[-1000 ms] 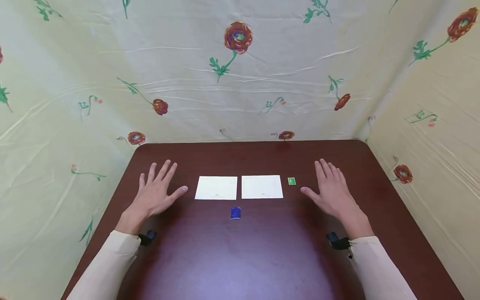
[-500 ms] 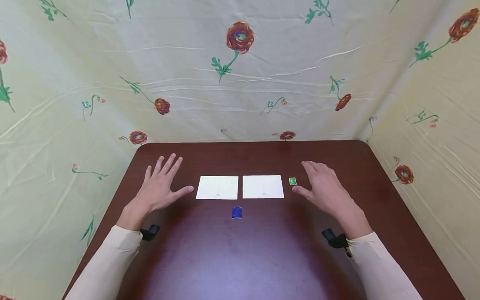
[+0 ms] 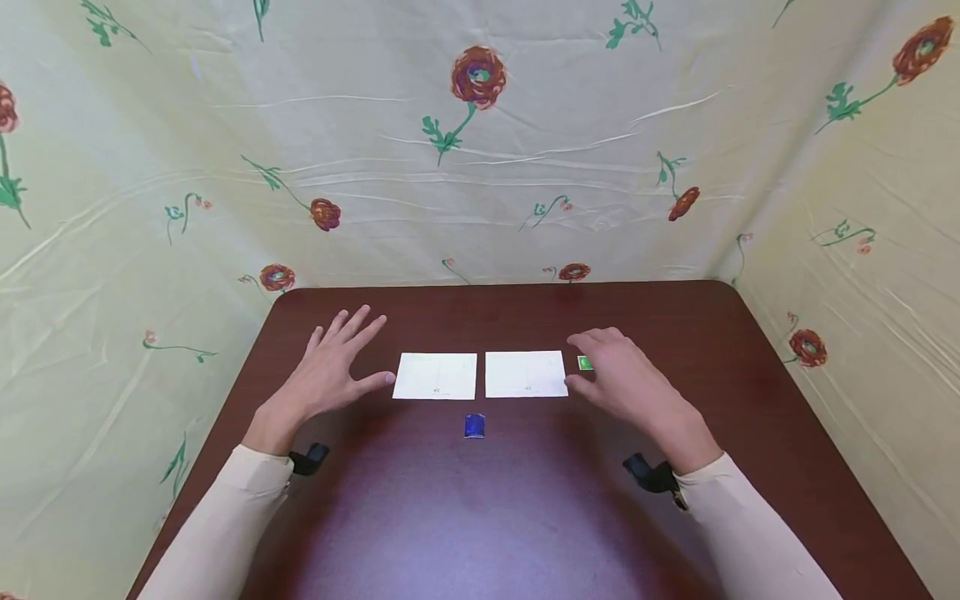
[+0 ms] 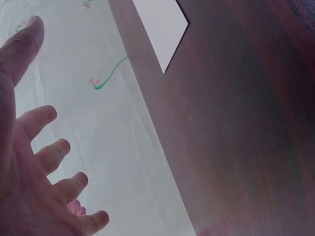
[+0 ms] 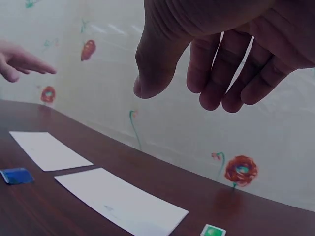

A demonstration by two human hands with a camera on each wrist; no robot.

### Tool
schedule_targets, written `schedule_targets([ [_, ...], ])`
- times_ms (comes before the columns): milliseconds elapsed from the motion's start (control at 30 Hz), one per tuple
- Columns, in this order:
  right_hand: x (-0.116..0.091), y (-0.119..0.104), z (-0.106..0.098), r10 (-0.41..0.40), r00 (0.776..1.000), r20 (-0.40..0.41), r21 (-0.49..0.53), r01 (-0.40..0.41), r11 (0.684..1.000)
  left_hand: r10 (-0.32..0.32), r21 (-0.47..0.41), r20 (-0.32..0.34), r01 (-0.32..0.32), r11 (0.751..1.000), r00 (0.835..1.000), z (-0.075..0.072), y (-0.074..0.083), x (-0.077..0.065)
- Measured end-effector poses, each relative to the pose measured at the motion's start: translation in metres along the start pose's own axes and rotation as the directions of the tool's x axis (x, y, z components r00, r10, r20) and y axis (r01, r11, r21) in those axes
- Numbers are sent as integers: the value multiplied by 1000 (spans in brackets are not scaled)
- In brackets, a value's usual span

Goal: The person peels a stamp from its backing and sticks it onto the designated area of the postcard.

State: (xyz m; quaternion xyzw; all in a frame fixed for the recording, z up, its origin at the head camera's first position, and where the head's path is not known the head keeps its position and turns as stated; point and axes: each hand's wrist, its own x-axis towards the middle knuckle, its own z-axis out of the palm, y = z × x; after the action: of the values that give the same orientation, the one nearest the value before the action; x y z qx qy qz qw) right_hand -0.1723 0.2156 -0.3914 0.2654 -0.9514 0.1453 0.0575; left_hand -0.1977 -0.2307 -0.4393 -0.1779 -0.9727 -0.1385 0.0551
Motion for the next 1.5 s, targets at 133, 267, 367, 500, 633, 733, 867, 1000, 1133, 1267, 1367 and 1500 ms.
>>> schedule_targets([
  [133,7,-10,3,-27,999,20,13,27,1000,10,8,10,-10,1000,1000,2,2,3],
  [267,14,-19,6,-49,998,26,18,49,999,5,12,27,-5,1000,1000,4,4,6],
  [367,18,-24,9,-62,998,33,10,61,998,-6,7,50,6,1000,999,5,5,9],
  [500,23,-28,14,-68,997,36,18,68,998,-28,1,92,28,1000,995,8,5,13],
  [633,27,-34,22,-69,996,56,28,68,997,-42,-1,132,43,999,990,13,4,15],
  [733,29,-38,28,-79,994,73,21,78,997,-39,-9,157,41,999,987,17,5,16],
  [867,32,-45,37,-95,992,81,23,94,995,-36,-25,185,41,999,982,24,5,16],
  [1000,33,-52,44,-100,990,104,35,97,995,-36,-32,210,44,999,977,30,5,15],
  [1133,35,-57,49,-107,985,132,32,103,994,-44,-42,241,56,998,970,34,5,15],
  [1267,37,-61,55,-121,983,139,27,118,993,-59,-41,271,73,996,961,37,3,15],
  [1367,38,-64,59,-130,981,141,14,129,991,-72,-35,284,85,996,956,40,1,15],
  [1500,39,-67,64,-144,979,144,0,146,989,-84,-38,291,99,994,953,45,-1,16],
])
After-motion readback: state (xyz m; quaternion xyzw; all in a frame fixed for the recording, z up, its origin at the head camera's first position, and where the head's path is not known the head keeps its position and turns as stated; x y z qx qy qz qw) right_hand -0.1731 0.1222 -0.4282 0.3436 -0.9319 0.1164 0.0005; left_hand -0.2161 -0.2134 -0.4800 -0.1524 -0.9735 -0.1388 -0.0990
